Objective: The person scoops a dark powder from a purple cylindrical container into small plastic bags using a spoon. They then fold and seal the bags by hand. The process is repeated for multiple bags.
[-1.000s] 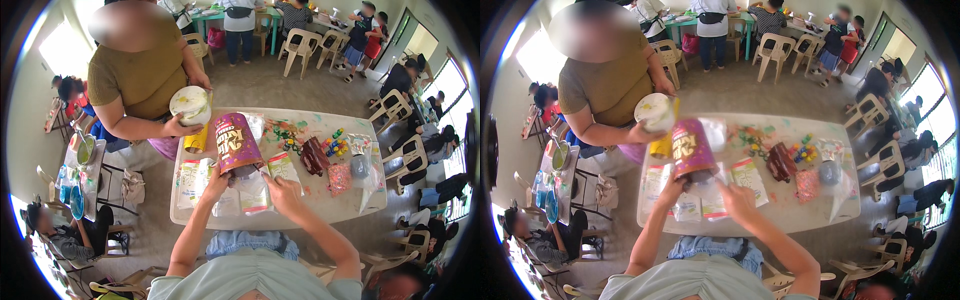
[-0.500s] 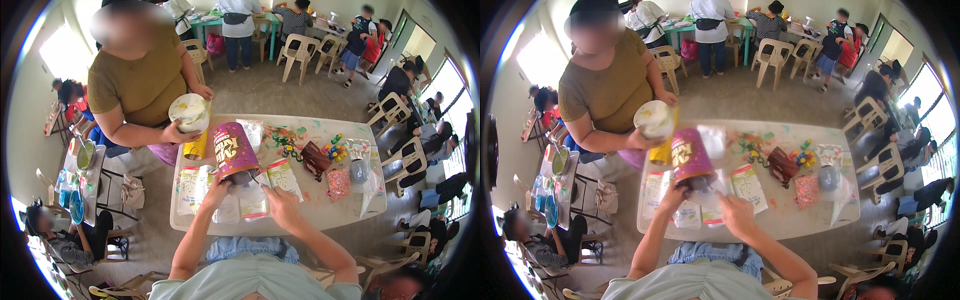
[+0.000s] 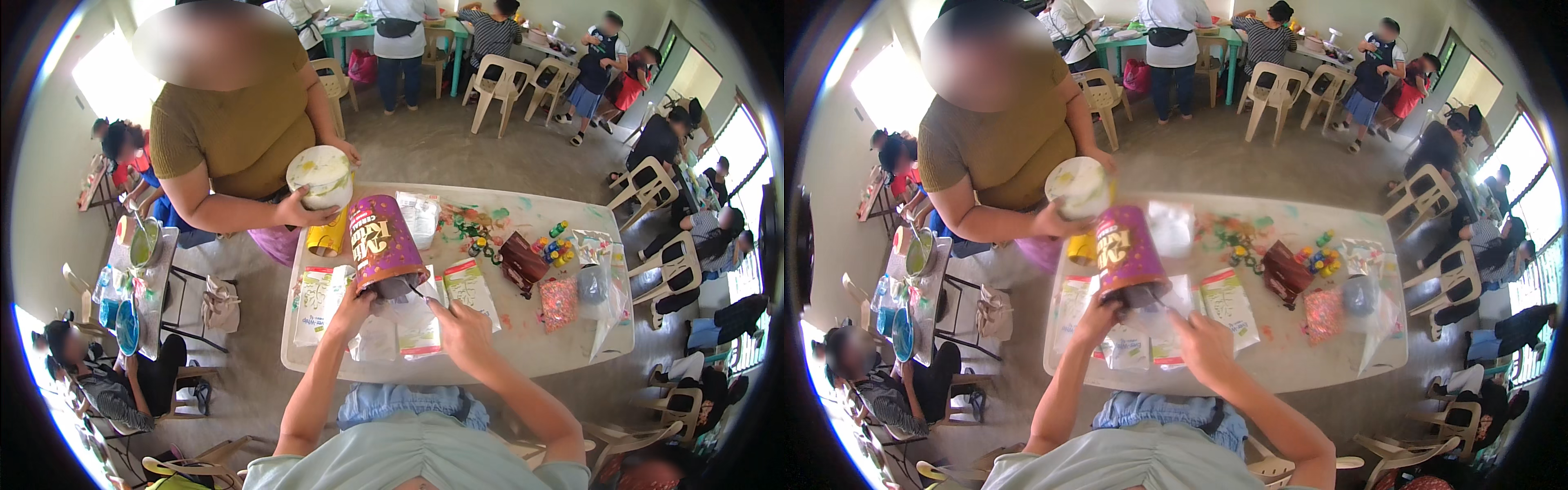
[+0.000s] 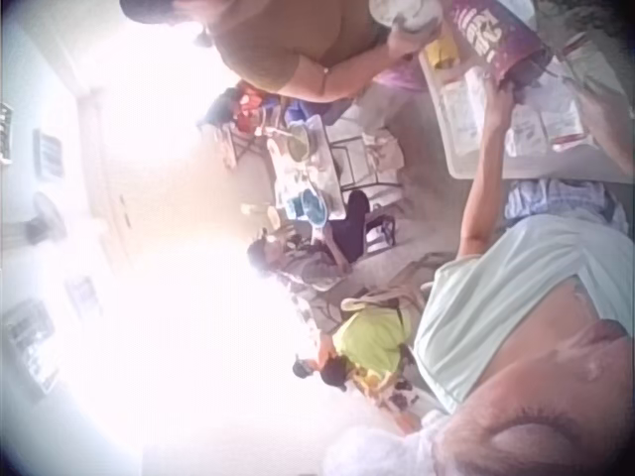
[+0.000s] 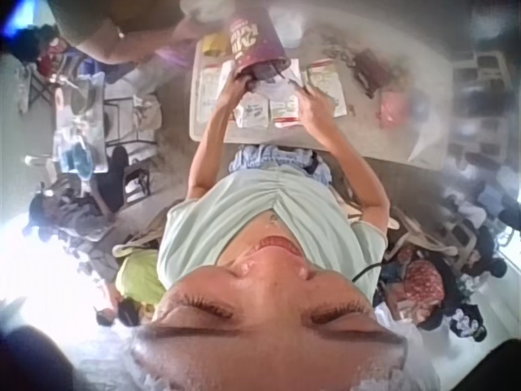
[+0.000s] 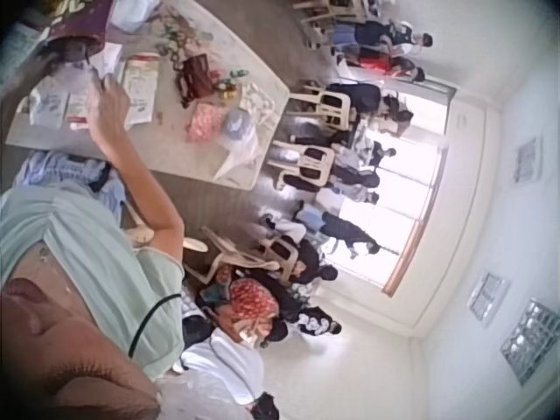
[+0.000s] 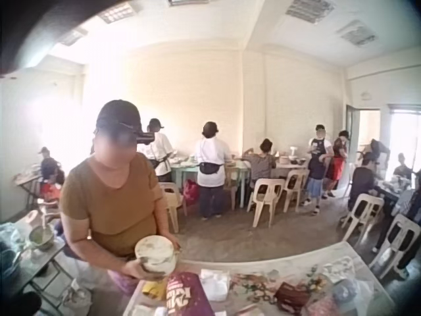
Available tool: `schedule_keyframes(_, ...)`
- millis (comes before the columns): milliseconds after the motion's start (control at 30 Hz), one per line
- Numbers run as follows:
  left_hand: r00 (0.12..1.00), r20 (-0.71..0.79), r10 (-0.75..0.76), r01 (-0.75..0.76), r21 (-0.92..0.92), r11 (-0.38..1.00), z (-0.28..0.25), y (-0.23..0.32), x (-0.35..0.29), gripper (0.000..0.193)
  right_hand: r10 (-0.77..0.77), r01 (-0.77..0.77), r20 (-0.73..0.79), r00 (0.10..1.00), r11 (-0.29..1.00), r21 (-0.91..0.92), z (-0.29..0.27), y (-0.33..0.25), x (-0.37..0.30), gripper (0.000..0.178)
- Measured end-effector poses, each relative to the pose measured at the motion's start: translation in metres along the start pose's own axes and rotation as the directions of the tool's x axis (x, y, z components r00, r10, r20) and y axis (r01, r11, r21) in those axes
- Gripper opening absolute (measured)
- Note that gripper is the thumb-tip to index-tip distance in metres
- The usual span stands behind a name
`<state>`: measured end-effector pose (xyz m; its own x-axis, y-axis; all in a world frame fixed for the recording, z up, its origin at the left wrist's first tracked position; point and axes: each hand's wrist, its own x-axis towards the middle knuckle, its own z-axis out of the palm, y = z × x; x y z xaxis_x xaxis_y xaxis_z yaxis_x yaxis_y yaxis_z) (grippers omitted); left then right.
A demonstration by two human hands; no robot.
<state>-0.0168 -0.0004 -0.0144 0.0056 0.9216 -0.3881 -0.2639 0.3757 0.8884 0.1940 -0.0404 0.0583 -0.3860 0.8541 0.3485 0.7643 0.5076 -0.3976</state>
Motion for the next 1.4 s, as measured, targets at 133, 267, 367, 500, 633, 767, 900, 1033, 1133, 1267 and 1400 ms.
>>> schedule_keyframes(133, 1.000, 0.022, -0.012, 0.012, -0.003, 1.000, -0.004, -0.001, 0.002, 0.041, -0.020, 0.020, -0.097, 0.995, 1.000, -0.007, -0.001, -0.003, 0.007, 0.044)
schedule_keyframes(267, 0.999, 0.036, -0.023, 0.024, -0.041, 0.999, -0.004, 0.003, 0.006, 0.040, -0.008, 0.007, -0.159, 0.987, 1.000, -0.013, 0.011, 0.001, 0.011, 0.035)
schedule_keyframes(367, 0.999, -0.004, -0.032, 0.032, -0.088, 0.996, -0.002, 0.008, 0.005, 0.039, 0.019, -0.014, -0.086, 0.996, 0.999, 0.053, 0.012, -0.009, -0.003, 0.036)
schedule_keyframes(500, 1.000, 0.026, -0.017, 0.019, -0.093, 0.996, -0.006, 0.002, 0.007, 0.037, -0.037, 0.043, -0.105, 0.994, 0.998, 0.048, 0.003, -0.019, -0.003, 0.038)
schedule_keyframes(633, 0.999, 0.040, -0.017, 0.020, -0.084, 0.996, -0.008, -0.001, 0.009, 0.038, -0.050, 0.047, -0.110, 0.993, 0.998, -0.030, 0.005, -0.009, 0.002, 0.043)
schedule_keyframes(767, 0.998, 0.049, -0.038, 0.041, -0.074, 0.996, -0.006, 0.004, 0.006, 0.039, -0.063, 0.068, -0.080, 0.995, 0.996, 0.064, 0.009, -0.015, -0.005, 0.037)
schedule_keyframes(900, 1.000, 0.021, -0.021, 0.022, -0.055, 0.998, -0.007, 0.005, 0.002, 0.042, -0.085, 0.092, -0.198, 0.976, 0.995, 0.024, 0.006, -0.010, 0.015, 0.038)
schedule_keyframes(1033, 0.999, 0.038, -0.031, 0.031, -0.012, 0.999, -0.006, 0.010, -0.001, 0.041, -0.078, 0.081, -0.163, 0.984, 0.997, 0.008, 0.027, 0.003, 0.010, 0.037)
schedule_keyframes(1133, 1.000, -0.006, -0.027, 0.026, -0.053, 0.998, -0.007, 0.011, -0.003, 0.038, -0.067, 0.075, -0.130, 0.989, 0.996, 0.058, 0.025, -0.001, -0.006, 0.037)
schedule_keyframes(1267, 0.978, 0.061, 0.197, -0.202, 0.088, 0.975, -0.042, -0.029, 0.023, 0.041, -0.079, 0.091, -0.117, 0.990, 0.991, 0.096, 0.010, -0.011, -0.003, 0.037)
schedule_keyframes(1400, 0.985, 0.171, 0.033, 0.021, -0.306, 0.952, -0.019, 0.013, 0.012, 0.043, -0.161, 0.170, -0.210, 0.964, 0.985, 0.027, 0.007, -0.010, 0.029, 0.040)
